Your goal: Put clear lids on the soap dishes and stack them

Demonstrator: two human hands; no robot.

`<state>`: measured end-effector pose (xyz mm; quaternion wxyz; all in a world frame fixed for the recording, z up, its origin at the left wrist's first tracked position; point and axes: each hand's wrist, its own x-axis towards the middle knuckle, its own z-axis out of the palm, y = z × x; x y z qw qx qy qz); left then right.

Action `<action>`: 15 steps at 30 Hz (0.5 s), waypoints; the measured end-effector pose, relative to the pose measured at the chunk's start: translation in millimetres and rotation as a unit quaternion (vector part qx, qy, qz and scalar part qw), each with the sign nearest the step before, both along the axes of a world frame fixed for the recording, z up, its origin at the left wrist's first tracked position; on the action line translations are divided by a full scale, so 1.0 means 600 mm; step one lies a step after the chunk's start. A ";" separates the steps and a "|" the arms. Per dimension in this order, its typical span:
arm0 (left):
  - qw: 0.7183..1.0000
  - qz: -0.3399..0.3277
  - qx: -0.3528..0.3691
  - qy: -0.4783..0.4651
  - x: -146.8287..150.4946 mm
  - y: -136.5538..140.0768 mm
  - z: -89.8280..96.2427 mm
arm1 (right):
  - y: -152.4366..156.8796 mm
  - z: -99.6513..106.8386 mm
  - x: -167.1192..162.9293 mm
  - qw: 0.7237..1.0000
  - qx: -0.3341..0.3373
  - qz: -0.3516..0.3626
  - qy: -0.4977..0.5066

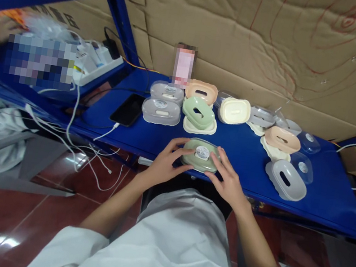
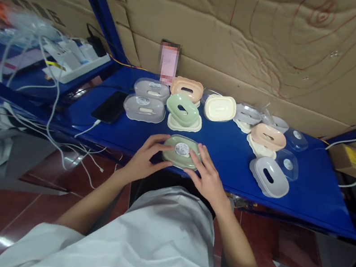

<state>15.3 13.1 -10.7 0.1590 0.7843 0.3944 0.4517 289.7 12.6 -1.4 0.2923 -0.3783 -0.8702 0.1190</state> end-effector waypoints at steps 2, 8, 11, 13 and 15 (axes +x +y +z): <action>1.000 0.005 -0.002 0.009 -0.004 -0.001 -0.005 | 0.001 0.004 0.000 1.000 -0.020 0.004 -0.015; 0.989 0.121 -0.021 0.077 -0.092 -0.023 -0.021 | -0.005 0.049 0.012 0.996 0.069 -0.011 -0.050; 0.977 0.188 -0.023 0.100 -0.157 -0.041 -0.012 | -0.017 0.082 0.056 0.979 0.170 -0.098 -0.055; 0.968 0.228 -0.007 0.103 -0.187 -0.045 -0.004 | -0.027 0.091 0.103 0.955 0.213 -0.198 -0.065; 0.963 0.250 0.010 0.103 -0.205 -0.040 0.002 | -0.039 0.083 0.161 0.920 0.221 -0.313 -0.083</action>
